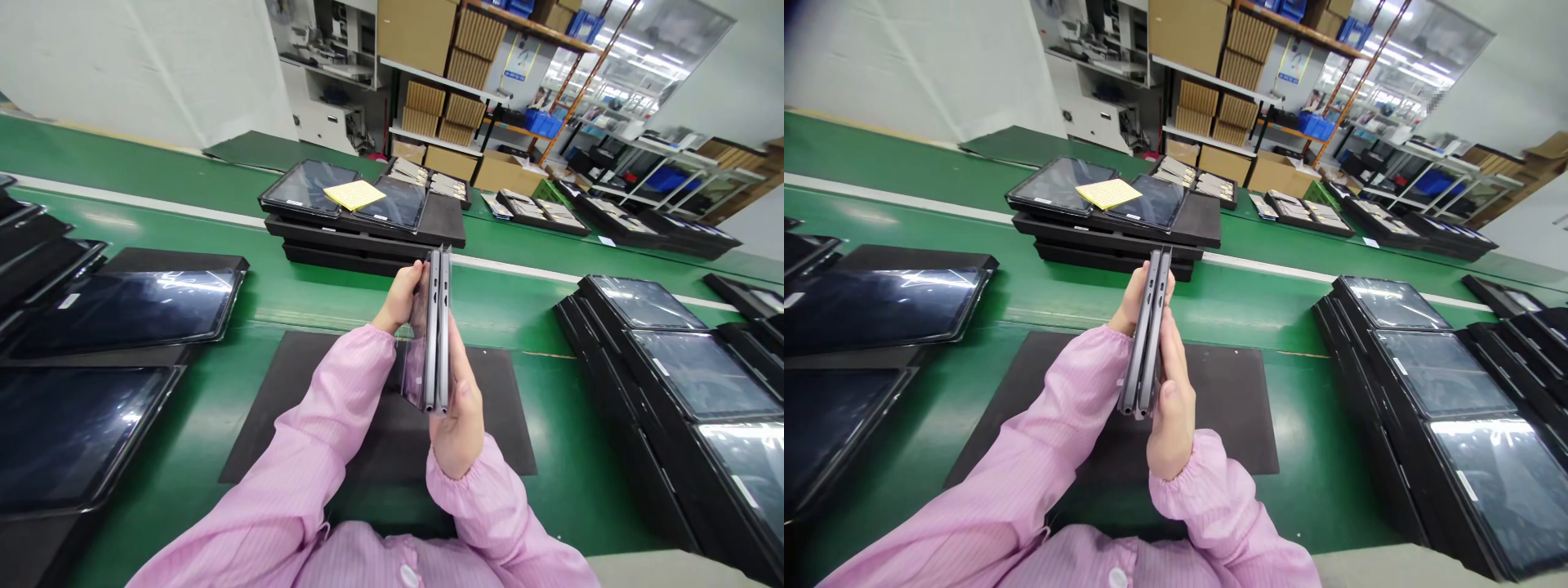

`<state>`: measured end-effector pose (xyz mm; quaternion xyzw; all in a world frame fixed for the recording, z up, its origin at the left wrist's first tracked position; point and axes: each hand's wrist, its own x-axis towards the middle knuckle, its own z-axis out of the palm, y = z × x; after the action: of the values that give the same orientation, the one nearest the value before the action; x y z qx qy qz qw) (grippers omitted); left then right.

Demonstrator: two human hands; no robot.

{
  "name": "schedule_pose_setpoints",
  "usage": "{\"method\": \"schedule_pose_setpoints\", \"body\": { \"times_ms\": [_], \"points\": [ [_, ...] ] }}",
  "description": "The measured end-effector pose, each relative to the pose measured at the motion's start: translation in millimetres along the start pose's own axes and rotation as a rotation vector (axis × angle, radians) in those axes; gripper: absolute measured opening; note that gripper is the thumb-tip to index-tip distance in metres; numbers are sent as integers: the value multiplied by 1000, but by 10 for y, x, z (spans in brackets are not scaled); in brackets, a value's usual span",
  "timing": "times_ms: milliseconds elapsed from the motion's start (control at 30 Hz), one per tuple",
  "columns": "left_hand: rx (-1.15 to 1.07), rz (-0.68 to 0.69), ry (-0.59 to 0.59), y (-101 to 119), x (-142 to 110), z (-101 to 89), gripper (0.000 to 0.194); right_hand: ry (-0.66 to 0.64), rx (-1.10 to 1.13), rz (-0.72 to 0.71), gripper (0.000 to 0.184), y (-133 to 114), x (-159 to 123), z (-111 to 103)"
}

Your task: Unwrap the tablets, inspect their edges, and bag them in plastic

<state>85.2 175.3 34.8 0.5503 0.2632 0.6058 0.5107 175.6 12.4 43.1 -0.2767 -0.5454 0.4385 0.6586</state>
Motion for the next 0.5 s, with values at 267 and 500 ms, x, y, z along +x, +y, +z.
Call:
{"method": "schedule_pose_setpoints", "body": {
  "times_ms": [267,500],
  "points": [
    [-37,-24,-8,13,2,3,74,-11,110,20,58,-23,38,13],
    [-41,-17,-22,-20,26,-30,73,-98,79,-117,70,-5,28,-9]
  ]
}}
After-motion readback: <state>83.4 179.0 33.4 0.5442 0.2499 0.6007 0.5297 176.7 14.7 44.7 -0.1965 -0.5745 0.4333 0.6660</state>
